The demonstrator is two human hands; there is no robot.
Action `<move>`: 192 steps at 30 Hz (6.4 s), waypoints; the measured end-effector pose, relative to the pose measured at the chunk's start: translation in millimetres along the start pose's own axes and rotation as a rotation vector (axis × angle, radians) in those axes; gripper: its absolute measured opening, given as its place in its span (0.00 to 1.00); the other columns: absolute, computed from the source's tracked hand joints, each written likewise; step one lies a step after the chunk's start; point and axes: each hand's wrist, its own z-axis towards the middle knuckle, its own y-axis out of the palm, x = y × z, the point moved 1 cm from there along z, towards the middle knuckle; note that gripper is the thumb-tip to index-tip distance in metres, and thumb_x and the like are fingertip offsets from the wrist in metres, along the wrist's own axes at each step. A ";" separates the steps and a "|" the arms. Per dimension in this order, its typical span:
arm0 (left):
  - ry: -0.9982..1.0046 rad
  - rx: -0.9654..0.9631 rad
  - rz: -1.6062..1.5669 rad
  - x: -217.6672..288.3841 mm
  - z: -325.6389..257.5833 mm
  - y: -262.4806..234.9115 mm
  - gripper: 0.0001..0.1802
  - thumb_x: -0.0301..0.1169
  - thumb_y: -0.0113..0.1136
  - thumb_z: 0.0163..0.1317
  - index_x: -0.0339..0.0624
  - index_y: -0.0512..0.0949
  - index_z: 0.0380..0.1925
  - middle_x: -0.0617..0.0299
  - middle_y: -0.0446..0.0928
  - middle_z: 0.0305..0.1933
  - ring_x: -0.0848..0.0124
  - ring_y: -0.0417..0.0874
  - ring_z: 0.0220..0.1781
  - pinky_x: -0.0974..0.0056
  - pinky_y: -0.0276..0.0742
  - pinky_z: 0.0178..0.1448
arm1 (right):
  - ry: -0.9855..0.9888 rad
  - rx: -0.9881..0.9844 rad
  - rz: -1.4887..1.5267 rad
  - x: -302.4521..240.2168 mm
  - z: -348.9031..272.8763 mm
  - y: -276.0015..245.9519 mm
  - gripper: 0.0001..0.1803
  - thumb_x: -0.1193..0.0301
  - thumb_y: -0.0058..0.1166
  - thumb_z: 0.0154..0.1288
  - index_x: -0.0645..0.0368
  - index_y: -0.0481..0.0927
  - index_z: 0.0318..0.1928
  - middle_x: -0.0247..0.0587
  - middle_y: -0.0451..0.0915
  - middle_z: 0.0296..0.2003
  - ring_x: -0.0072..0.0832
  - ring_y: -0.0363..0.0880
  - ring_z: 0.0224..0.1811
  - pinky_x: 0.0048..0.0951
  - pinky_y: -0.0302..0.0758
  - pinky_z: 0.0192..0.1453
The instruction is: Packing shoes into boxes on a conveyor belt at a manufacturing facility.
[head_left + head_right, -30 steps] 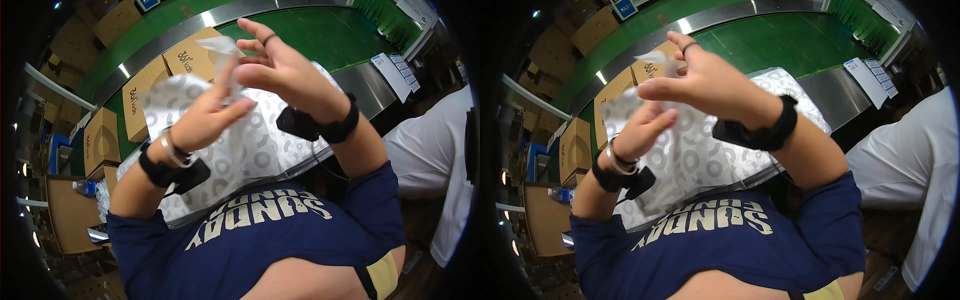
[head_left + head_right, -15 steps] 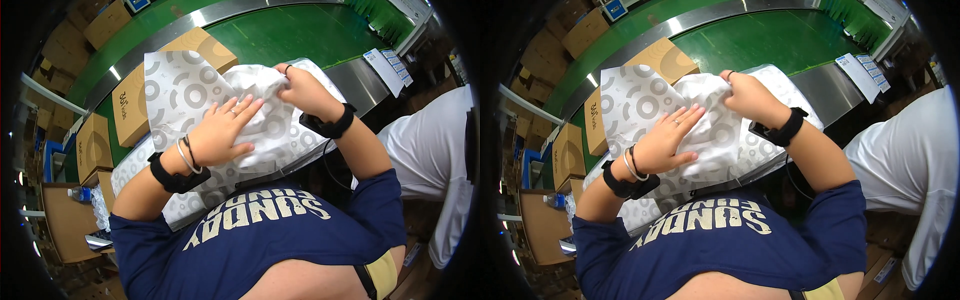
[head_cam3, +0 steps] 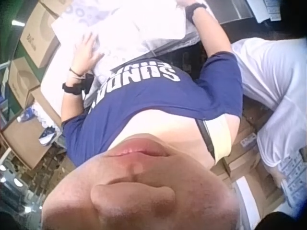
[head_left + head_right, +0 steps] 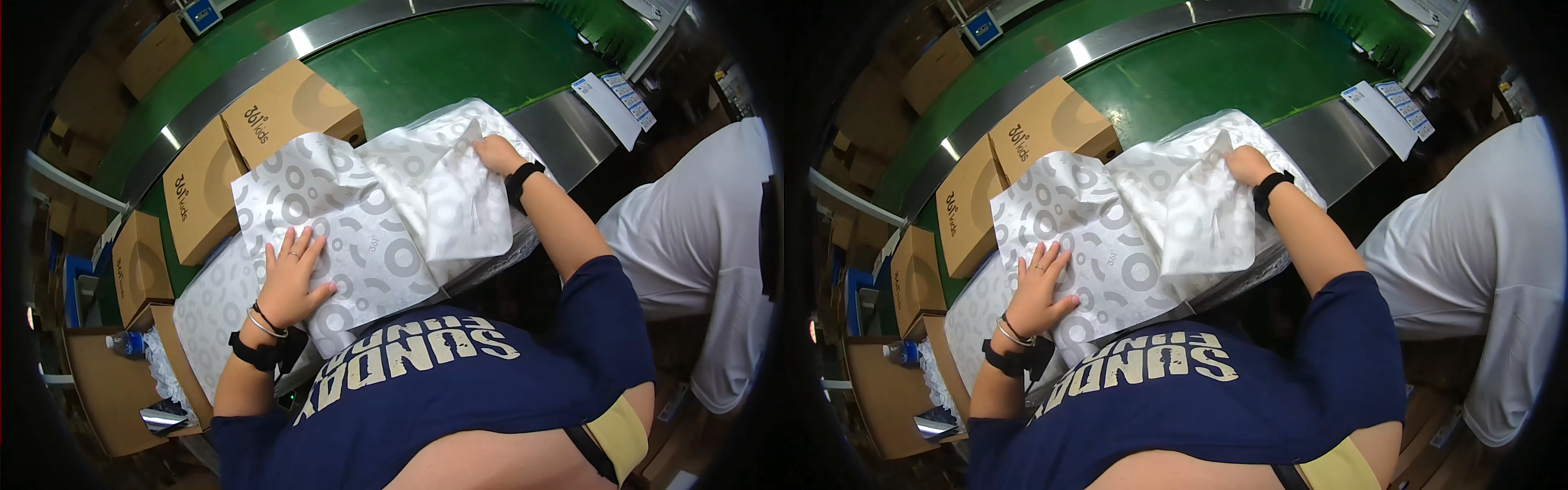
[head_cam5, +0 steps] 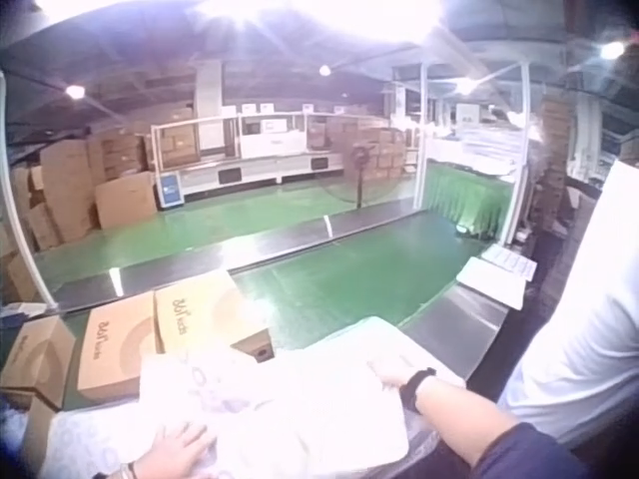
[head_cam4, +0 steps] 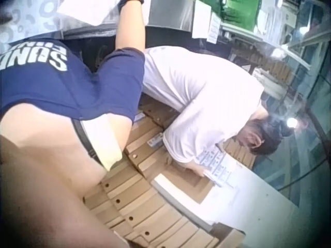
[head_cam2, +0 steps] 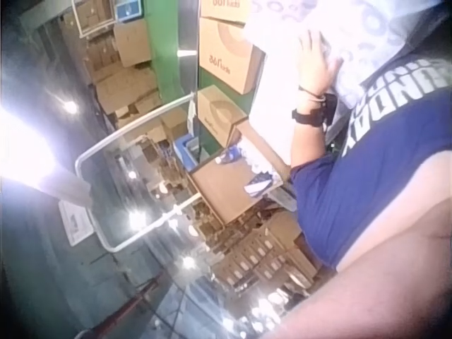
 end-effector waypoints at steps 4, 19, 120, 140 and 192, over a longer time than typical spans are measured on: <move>-0.023 0.025 -0.017 1.1 -1.4 3.2 0.39 0.40 0.62 0.46 0.43 0.61 0.59 0.48 0.55 0.65 0.50 0.47 0.69 0.41 0.34 0.67 | -0.036 0.104 -0.593 -16.5 1.7 4.3 0.14 0.74 0.41 0.56 0.66 0.76 0.40 0.56 0.66 0.52 0.50 0.64 0.55 0.39 0.66 0.55; -0.014 0.108 -0.074 -0.9 3.4 6.8 0.37 0.40 0.61 0.46 0.42 0.64 0.57 0.49 0.58 0.64 0.51 0.50 0.69 0.43 0.33 0.68 | -0.342 0.088 -0.751 -20.7 53.4 10.2 0.14 0.74 0.44 0.52 0.65 0.79 0.37 0.52 0.76 0.43 0.43 0.71 0.51 0.37 0.64 0.57; -0.254 0.364 -0.172 5.0 -34.3 32.3 0.34 0.44 0.55 0.53 0.32 0.62 0.55 0.35 0.54 0.62 0.43 0.58 0.62 0.52 0.54 0.64 | -0.114 0.760 0.683 -169.1 113.7 40.9 0.22 0.61 0.40 0.61 0.73 0.68 0.41 0.65 0.75 0.37 0.55 0.74 0.39 0.43 0.70 0.45; -0.249 0.429 -0.224 -2.9 -37.3 44.4 0.34 0.47 0.54 0.53 0.36 0.63 0.56 0.38 0.57 0.61 0.46 0.58 0.62 0.50 0.55 0.63 | -0.049 0.097 1.194 -164.0 136.5 38.2 0.18 0.64 0.44 0.58 0.65 0.70 0.44 0.50 0.74 0.39 0.43 0.75 0.40 0.50 0.71 0.40; -0.819 0.085 0.075 -137.8 208.7 -15.2 0.43 0.60 0.49 0.50 0.60 0.49 0.65 0.43 0.42 0.69 0.45 0.49 0.67 0.45 0.53 0.64 | -0.599 -0.107 0.088 -182.3 40.3 63.8 0.31 0.68 0.58 0.50 0.72 0.66 0.52 0.59 0.74 0.43 0.42 0.74 0.48 0.33 0.70 0.50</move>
